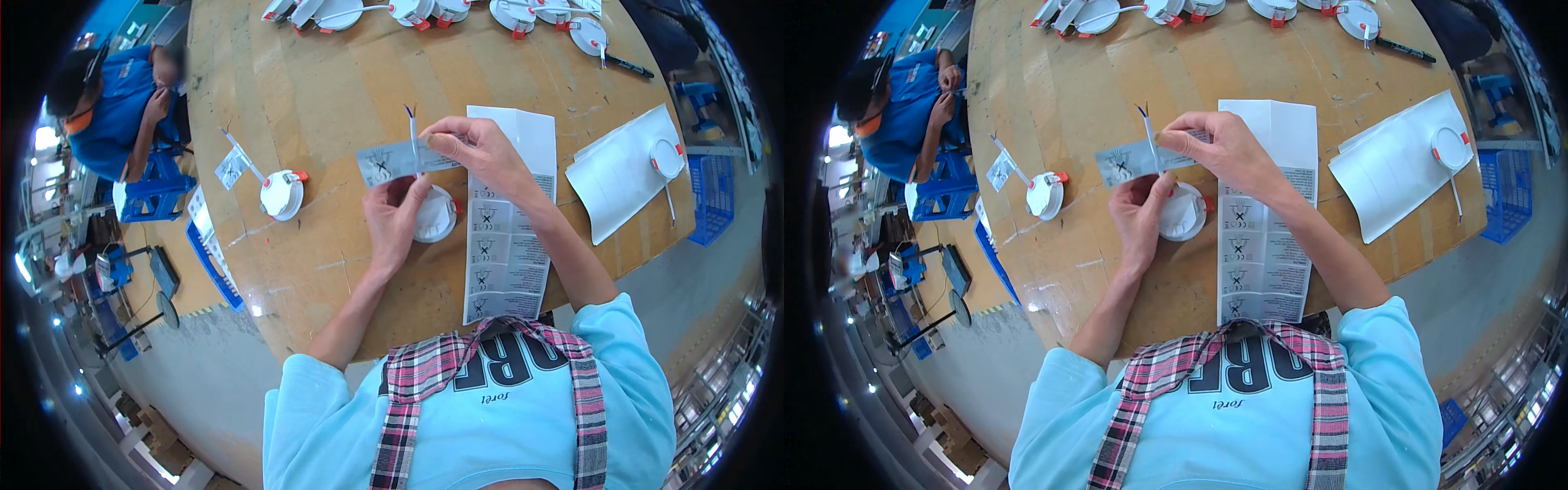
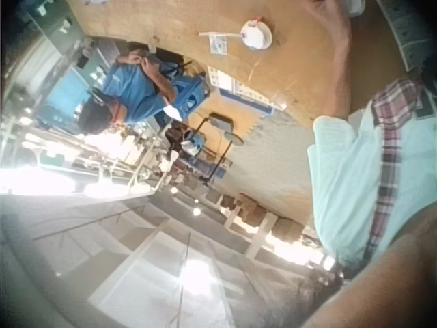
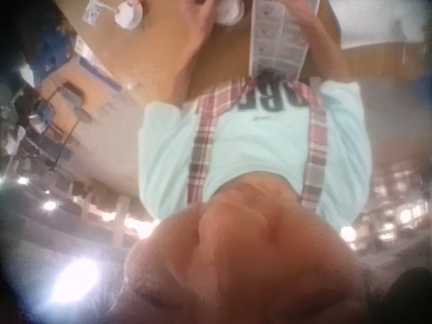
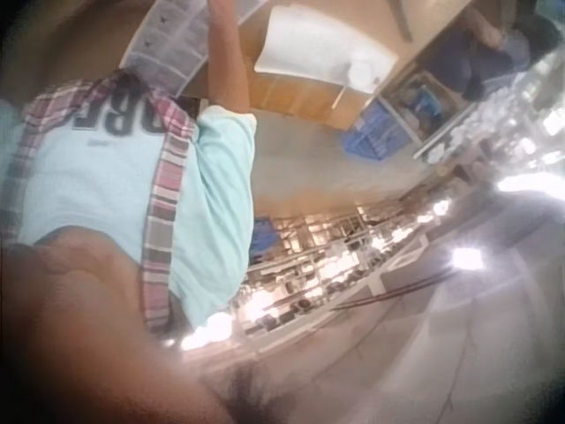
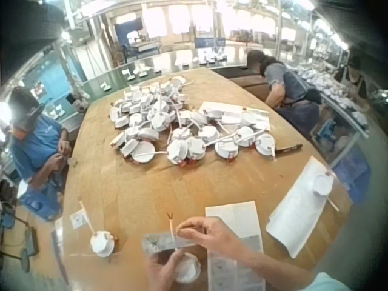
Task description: Applying technical specification stickers to lighting fixture components.
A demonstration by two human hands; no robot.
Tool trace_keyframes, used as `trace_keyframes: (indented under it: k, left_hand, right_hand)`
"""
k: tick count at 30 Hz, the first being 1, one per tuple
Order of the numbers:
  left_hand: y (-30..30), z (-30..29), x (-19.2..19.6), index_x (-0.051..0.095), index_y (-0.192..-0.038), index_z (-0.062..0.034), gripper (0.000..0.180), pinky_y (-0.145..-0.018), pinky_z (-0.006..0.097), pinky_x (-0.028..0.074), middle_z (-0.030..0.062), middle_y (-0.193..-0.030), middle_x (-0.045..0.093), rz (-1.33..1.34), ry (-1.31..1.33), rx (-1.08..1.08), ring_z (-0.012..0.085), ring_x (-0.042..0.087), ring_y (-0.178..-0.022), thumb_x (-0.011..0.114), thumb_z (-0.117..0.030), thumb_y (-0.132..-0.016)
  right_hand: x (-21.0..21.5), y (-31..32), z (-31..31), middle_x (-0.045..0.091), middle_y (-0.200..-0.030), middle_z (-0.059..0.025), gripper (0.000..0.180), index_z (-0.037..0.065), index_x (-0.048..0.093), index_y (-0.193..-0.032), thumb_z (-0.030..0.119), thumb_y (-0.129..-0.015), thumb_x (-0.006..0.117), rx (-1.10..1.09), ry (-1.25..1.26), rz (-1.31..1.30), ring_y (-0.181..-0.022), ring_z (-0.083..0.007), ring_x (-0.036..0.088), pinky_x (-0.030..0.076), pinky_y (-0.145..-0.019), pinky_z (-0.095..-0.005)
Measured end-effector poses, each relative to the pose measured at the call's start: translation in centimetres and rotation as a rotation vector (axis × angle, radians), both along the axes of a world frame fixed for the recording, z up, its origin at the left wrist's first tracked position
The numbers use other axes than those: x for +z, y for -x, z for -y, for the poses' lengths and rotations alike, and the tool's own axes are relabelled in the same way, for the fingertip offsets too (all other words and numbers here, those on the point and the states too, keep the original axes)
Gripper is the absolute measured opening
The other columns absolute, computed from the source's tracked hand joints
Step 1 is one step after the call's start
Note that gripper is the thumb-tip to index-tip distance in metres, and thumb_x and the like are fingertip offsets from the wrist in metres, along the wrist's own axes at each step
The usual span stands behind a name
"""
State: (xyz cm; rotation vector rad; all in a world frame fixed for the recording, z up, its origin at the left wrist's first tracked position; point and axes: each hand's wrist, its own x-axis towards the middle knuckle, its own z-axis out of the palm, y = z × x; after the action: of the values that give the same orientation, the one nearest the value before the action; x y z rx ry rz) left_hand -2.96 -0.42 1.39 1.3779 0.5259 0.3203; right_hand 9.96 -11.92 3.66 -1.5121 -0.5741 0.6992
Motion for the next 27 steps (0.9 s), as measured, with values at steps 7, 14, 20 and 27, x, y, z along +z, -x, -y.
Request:
trace_keyframes:
  k: [7,14,20,27]
  left_hand:
    - [0.2,0.0,1.0,0.064,-0.096,0.0024,0.019,-0.067,0.024,0.047,0.0027,-0.080,0.065,-0.003,-0.029,-0.001,0.0081,0.059,-0.073,0.066,-0.014,-0.087]
    - [3.3,-2.7,1.8,0.045,-0.126,0.0041,0.049,-0.089,0.029,0.045,0.0112,-0.118,0.057,0.079,0.266,-0.092,0.0165,0.056,-0.103,0.060,-0.019,-0.086]
    - [-0.3,-5.8,6.4,0.059,-0.113,0.0022,0.037,-0.085,0.030,0.046,0.0103,-0.101,0.065,-0.053,-0.274,-0.063,0.0168,0.060,-0.098,0.062,-0.024,-0.087]
    - [-3.1,-6.9,5.6,0.066,-0.089,0.0006,0.022,-0.072,0.024,0.048,0.0036,-0.077,0.066,-0.185,-0.314,-0.342,0.0083,0.061,-0.076,0.067,-0.021,-0.086]
  right_hand:
    - [1.3,-0.2,0.0,0.062,-0.084,-0.0013,0.034,-0.002,0.065,-0.099,0.030,-0.092,0.060,0.069,0.056,0.054,-0.078,-0.0068,0.054,0.043,-0.071,-0.0222]
    - [0.8,0.6,-0.6,0.065,-0.082,-0.0038,0.022,-0.002,0.065,-0.096,0.019,-0.089,0.062,0.141,0.088,0.079,-0.078,-0.0091,0.060,0.048,-0.072,-0.0247]
    - [2.2,0.9,-0.4,0.069,-0.084,-0.0121,0.024,-0.003,0.066,-0.095,0.019,-0.085,0.063,0.130,0.224,0.182,-0.081,-0.0183,0.066,0.050,-0.075,-0.0304]
    - [3.9,2.5,0.0,0.067,-0.078,-0.0091,0.018,-0.001,0.066,-0.088,0.016,-0.081,0.066,0.078,0.296,0.338,-0.077,-0.0230,0.065,0.050,-0.073,-0.0326]
